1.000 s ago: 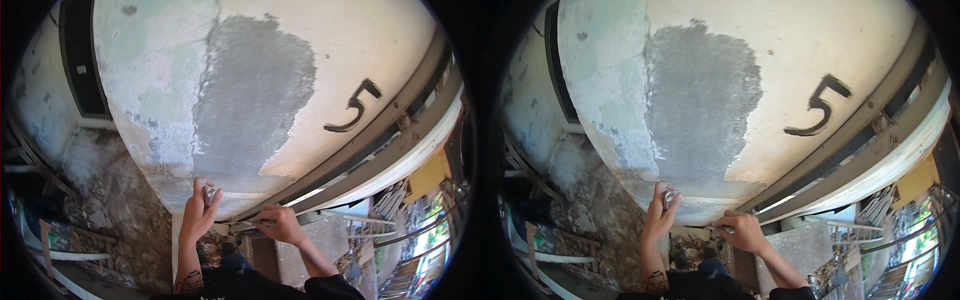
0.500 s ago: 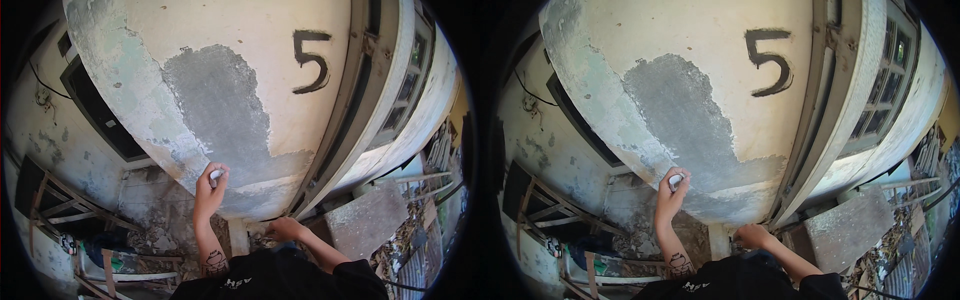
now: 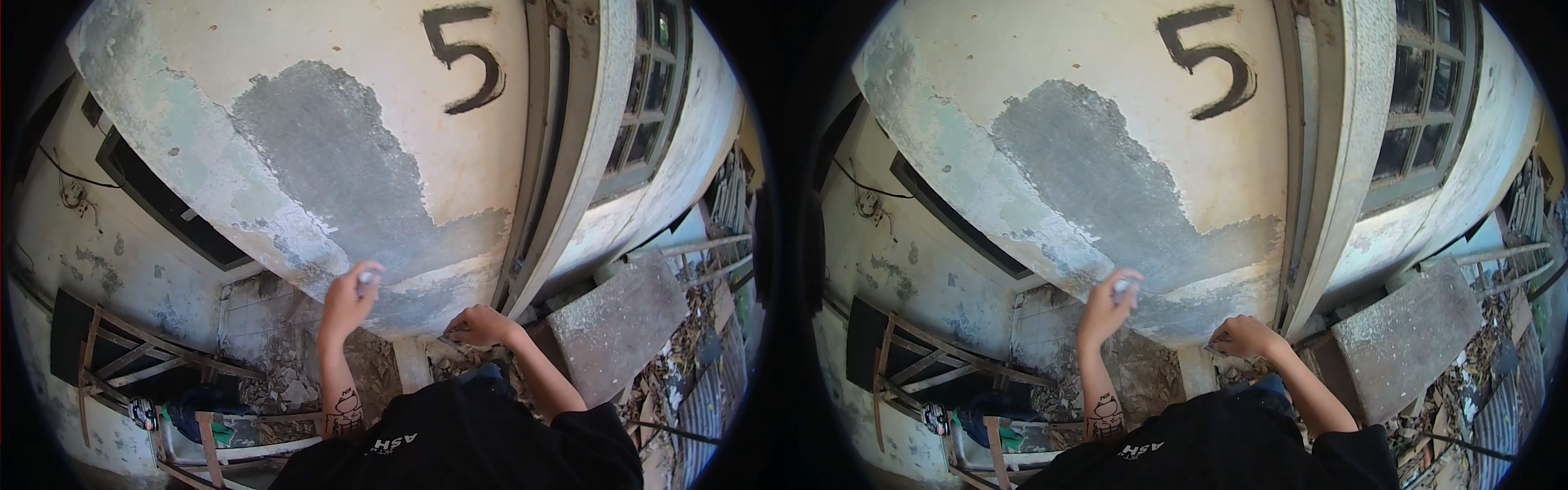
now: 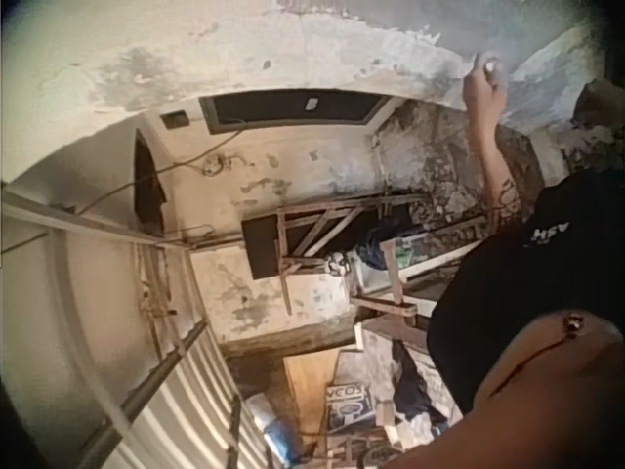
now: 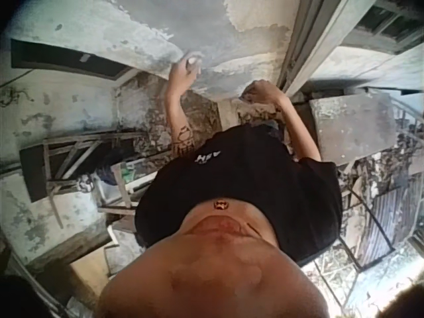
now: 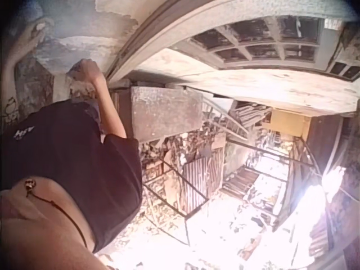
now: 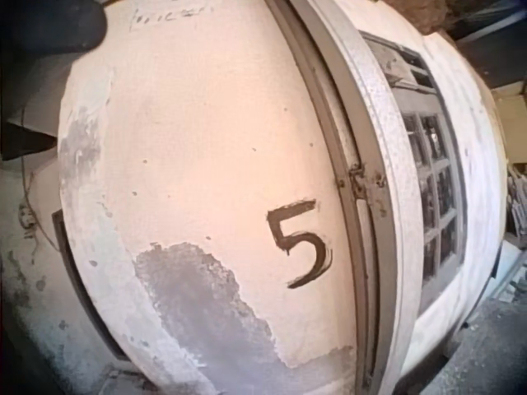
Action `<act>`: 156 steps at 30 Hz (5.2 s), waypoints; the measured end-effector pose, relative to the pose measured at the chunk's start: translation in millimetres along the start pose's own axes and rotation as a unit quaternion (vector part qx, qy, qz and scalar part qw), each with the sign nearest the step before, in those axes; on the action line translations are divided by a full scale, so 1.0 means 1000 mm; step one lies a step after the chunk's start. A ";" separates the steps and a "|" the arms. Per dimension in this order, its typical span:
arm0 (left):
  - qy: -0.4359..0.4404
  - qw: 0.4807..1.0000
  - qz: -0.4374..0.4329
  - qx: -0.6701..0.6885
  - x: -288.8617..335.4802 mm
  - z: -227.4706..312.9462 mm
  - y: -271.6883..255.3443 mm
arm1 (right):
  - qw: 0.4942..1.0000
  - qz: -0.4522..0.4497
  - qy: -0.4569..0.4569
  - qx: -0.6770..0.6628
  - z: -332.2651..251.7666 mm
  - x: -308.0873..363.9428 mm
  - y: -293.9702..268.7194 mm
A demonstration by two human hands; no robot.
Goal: The person scrapes paint and residue from a weathered wall using a small metal scraper.
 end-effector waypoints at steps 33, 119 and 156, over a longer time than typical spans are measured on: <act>-0.111 0.954 -0.278 0.006 0.064 -0.097 0.089 | 0.978 -0.019 -0.042 -0.201 -0.004 -0.019 0.036; 0.104 0.952 0.020 -0.287 -0.114 0.043 0.184 | 0.314 0.491 -0.124 -0.803 0.067 -0.063 -0.056; 0.155 0.946 0.022 -0.284 -0.126 0.046 0.205 | 0.343 0.433 -0.284 -0.784 0.101 -0.065 -0.068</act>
Point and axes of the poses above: each hand's wrist, its own x-axis away from the middle knuckle, its own y-axis out of the palm, z = x × y, the point moved 4 cm from there along -x, towards the middle knuckle, and after that the axes turned 10 degrees about -z, right-handed, at the moved point
